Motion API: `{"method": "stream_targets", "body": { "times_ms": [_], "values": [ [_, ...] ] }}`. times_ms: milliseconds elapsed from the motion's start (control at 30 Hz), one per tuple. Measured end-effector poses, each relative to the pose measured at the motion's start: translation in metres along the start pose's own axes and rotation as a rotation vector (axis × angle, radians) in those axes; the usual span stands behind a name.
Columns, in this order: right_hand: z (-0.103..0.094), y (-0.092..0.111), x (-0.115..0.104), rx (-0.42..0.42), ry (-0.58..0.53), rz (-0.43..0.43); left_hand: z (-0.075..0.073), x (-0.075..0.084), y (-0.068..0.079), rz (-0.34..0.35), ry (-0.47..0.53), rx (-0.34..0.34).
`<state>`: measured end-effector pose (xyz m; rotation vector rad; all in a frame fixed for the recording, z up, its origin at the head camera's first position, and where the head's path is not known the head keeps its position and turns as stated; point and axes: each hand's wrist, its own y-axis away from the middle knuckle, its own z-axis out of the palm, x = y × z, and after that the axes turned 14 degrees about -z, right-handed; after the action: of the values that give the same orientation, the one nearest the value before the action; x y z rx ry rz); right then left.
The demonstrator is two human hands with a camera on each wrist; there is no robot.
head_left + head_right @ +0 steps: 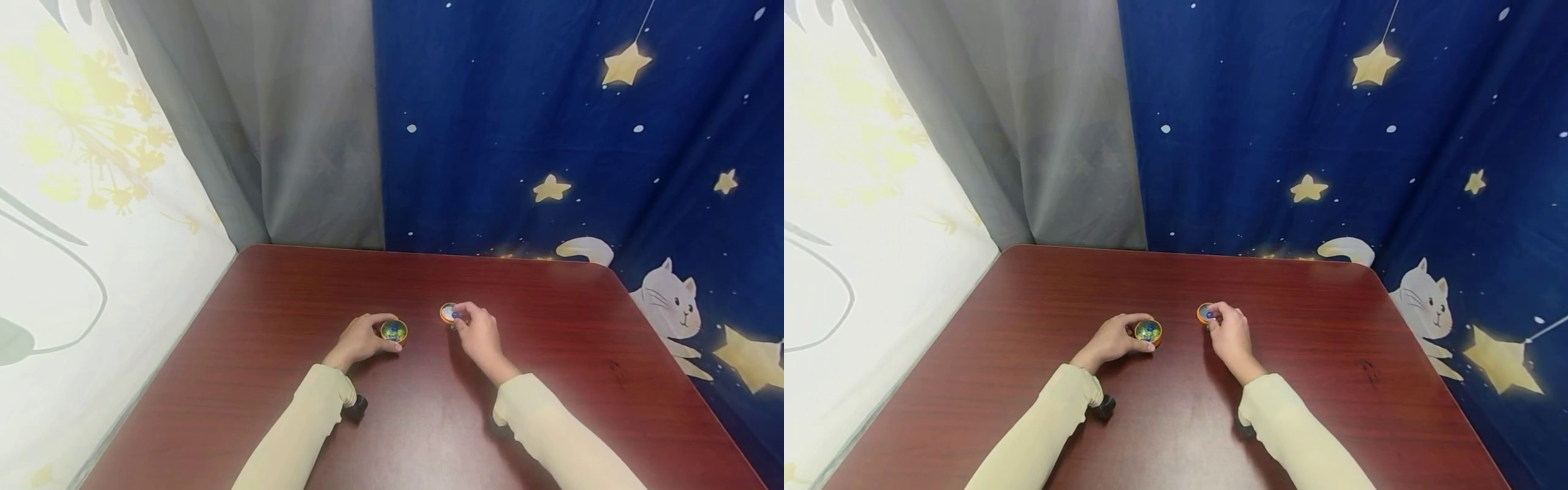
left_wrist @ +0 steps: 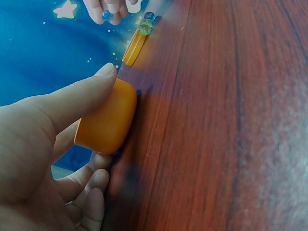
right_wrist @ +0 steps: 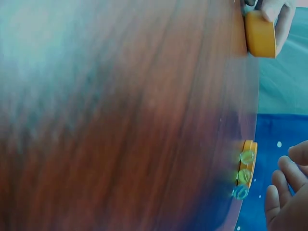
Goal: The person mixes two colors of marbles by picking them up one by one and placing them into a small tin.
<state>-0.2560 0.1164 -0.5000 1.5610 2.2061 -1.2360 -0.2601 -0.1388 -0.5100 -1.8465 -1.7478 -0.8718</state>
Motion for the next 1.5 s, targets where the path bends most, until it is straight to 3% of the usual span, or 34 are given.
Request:
{"method": "stream_targets", "body": {
  "times_ms": [200,533,1500],
  "values": [
    [0.007,0.005,-0.005,0.040,0.011,-0.067,-0.001,0.001,0.001,0.000,-0.003,-0.003],
    [0.017,0.008,-0.017,-0.024,-0.028,-0.033,-0.003,0.003,0.003,-0.014,-0.015,0.003],
    [0.044,0.010,-0.049,-0.138,-0.117,-0.140,-0.002,0.004,0.002,-0.010,-0.002,0.003]
  ]
}}
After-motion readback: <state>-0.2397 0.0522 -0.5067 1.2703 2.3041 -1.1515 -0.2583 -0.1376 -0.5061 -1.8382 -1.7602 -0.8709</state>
